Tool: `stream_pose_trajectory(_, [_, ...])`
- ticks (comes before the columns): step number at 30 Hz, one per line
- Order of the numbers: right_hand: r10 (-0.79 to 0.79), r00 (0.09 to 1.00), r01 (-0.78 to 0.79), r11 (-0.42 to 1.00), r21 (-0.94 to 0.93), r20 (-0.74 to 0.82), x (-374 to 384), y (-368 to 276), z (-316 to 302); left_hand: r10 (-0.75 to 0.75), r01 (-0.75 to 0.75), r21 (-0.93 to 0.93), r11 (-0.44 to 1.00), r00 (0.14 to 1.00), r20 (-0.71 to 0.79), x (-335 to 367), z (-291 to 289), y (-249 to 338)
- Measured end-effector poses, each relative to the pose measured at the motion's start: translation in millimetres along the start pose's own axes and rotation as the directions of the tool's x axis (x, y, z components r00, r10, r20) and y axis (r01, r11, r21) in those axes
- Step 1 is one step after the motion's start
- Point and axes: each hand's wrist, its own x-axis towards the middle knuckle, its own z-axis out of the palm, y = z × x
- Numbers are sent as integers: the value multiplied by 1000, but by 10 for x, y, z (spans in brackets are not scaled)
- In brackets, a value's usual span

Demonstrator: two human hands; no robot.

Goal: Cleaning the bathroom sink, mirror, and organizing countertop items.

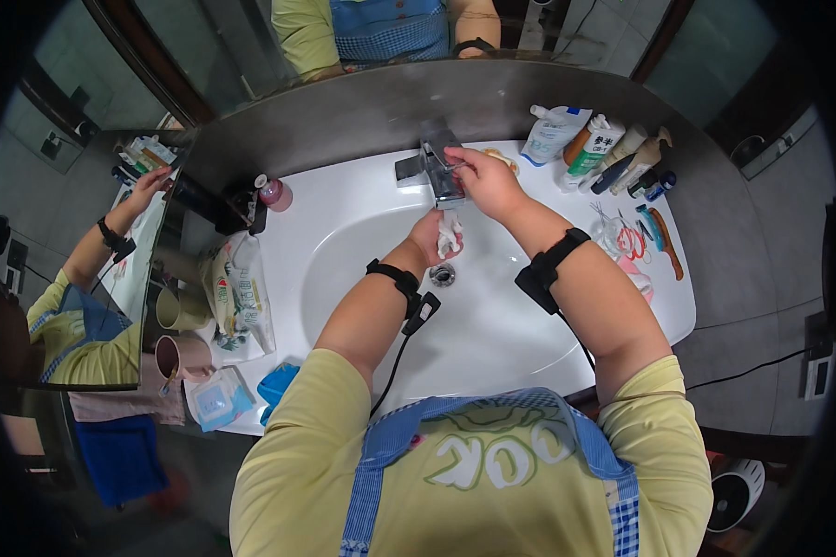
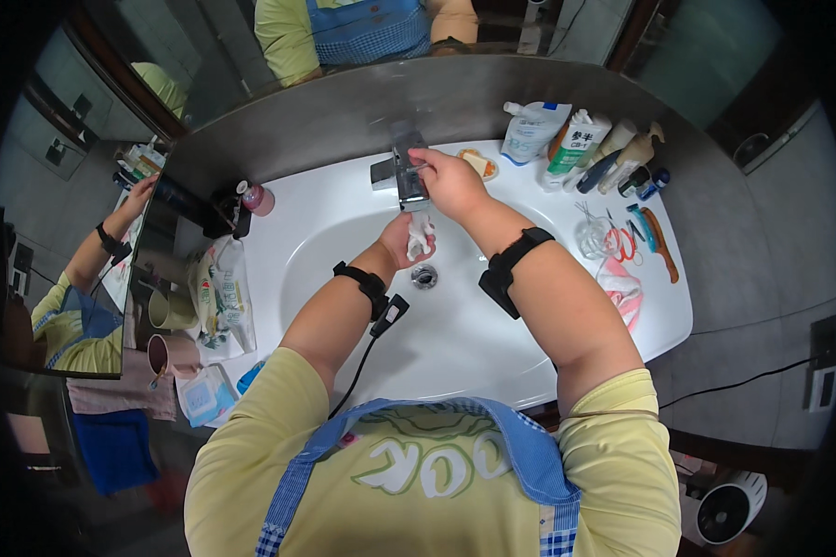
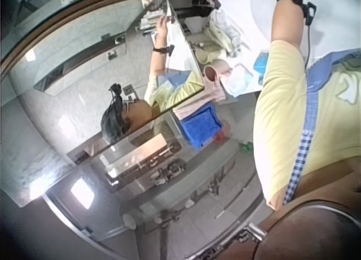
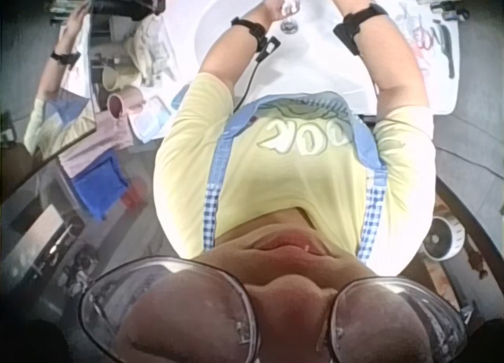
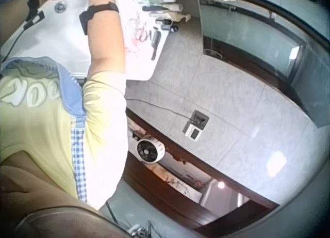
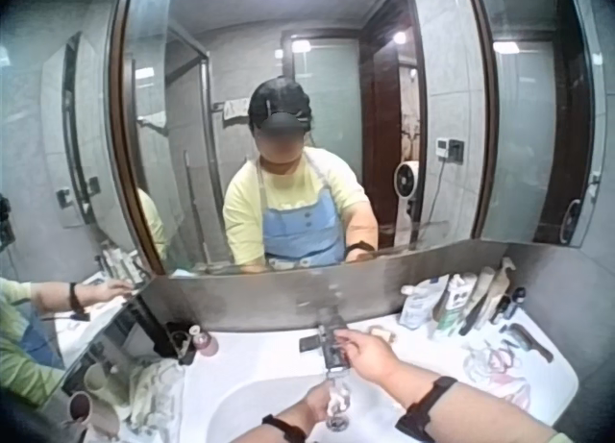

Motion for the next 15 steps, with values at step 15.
stream_pose_trajectory(15, [-33, 972, -9, 985, -173, -234, -679, 319, 23, 30, -26, 61, 998, 997, -66, -261, 367, -140])
